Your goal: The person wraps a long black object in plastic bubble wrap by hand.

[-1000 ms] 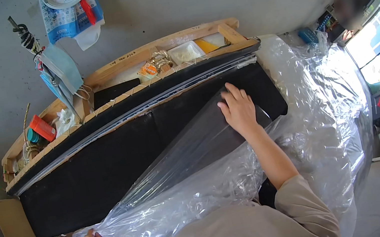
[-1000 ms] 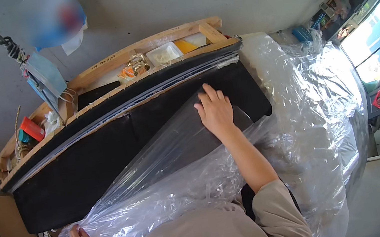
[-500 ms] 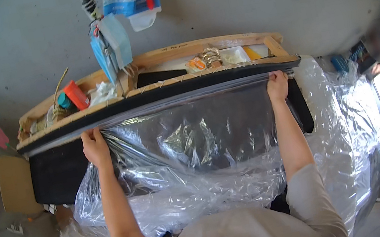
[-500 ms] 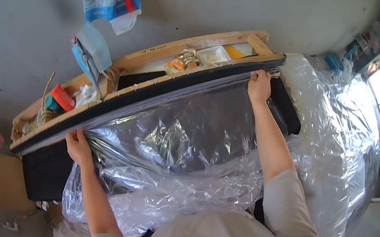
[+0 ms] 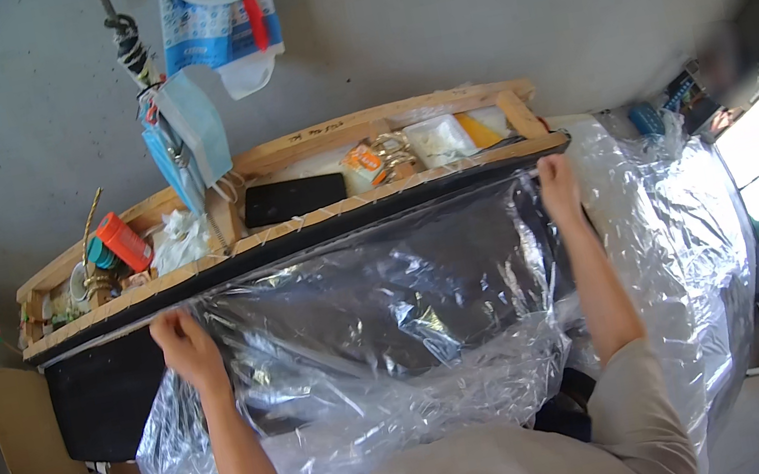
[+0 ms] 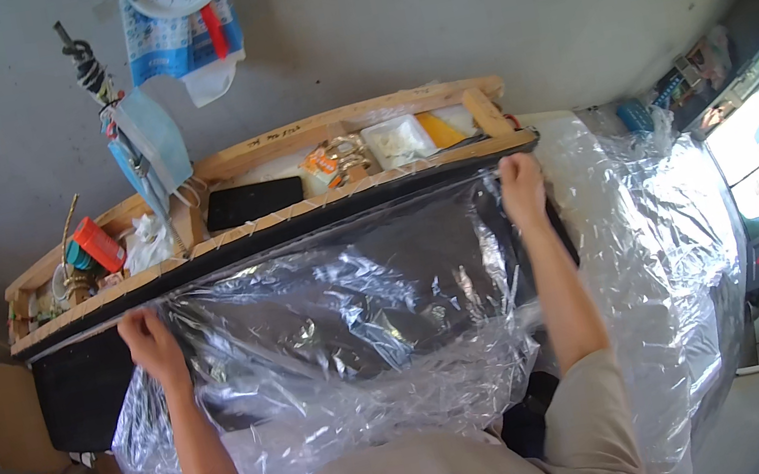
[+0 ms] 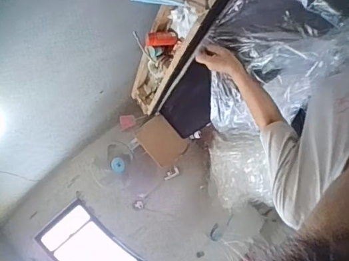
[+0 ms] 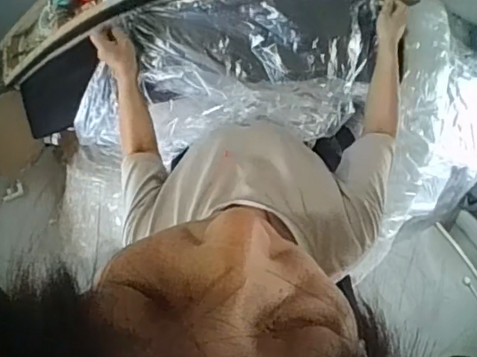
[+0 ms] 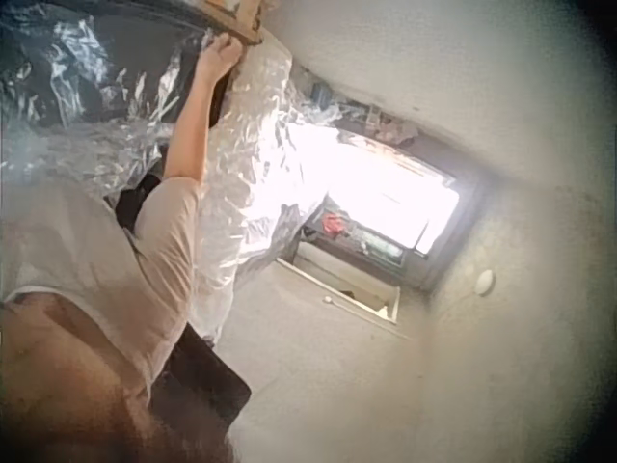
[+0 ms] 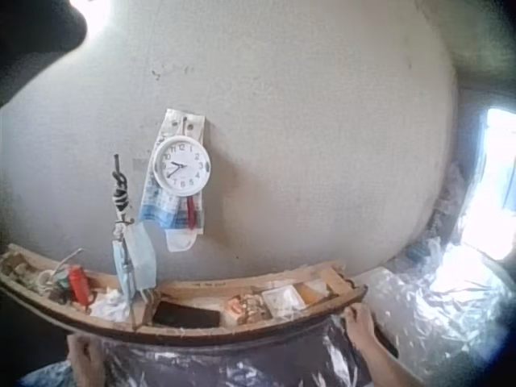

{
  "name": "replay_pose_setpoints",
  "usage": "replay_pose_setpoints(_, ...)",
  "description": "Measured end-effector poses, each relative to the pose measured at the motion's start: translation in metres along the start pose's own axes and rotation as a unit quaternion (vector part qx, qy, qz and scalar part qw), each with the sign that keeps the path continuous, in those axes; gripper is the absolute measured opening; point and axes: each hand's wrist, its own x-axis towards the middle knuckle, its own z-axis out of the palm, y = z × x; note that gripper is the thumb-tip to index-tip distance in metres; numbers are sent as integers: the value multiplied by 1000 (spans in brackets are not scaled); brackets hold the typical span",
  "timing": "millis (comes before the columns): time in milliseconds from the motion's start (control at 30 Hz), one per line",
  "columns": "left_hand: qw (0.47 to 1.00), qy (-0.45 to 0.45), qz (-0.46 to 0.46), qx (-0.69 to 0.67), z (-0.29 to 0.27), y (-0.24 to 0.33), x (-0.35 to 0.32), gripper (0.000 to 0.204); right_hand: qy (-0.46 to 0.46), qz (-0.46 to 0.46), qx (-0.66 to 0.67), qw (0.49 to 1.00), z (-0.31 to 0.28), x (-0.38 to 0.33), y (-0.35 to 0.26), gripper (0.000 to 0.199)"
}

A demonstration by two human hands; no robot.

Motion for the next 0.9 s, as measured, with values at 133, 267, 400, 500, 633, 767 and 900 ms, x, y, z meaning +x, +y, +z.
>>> replay_pose_setpoints(133, 991, 60, -88, -75, -105, -5, -27, 14, -122, -174, -66, 975, -28, -117, -78, 57)
replay_pose_setpoints(267, 956, -191, -167, 150, -268, -119, -63, 14, -191, -271, -131, 934, -49, -157, -134, 55)
replay_pose_setpoints(400, 760, -325, -73, 557, -235, -50, -111, 18, -234, -261, -194, 916, -19, -145, -144, 50)
replay_pose_setpoints(500, 904, -277, 131, 299, -155, 60, -119, 34, -199, -321, -51, 925, -15, -138, -130, 45)
replay_pose_setpoints(633, 876, -354, 311, 104, -91, 126, -148, 29, -122, -190, 77, 971, -56, -180, -119, 34)
replay_pose_setpoints(767, 863, -364, 343, -77, -2, 175, -139, 25, -123, -234, 124, 957, -55, -218, -97, 24)
replay_pose_setpoints(900, 804, -419, 420, -44, 72, 207, -155, 33, -22, -179, -19, 983, -78, -222, -101, 15)
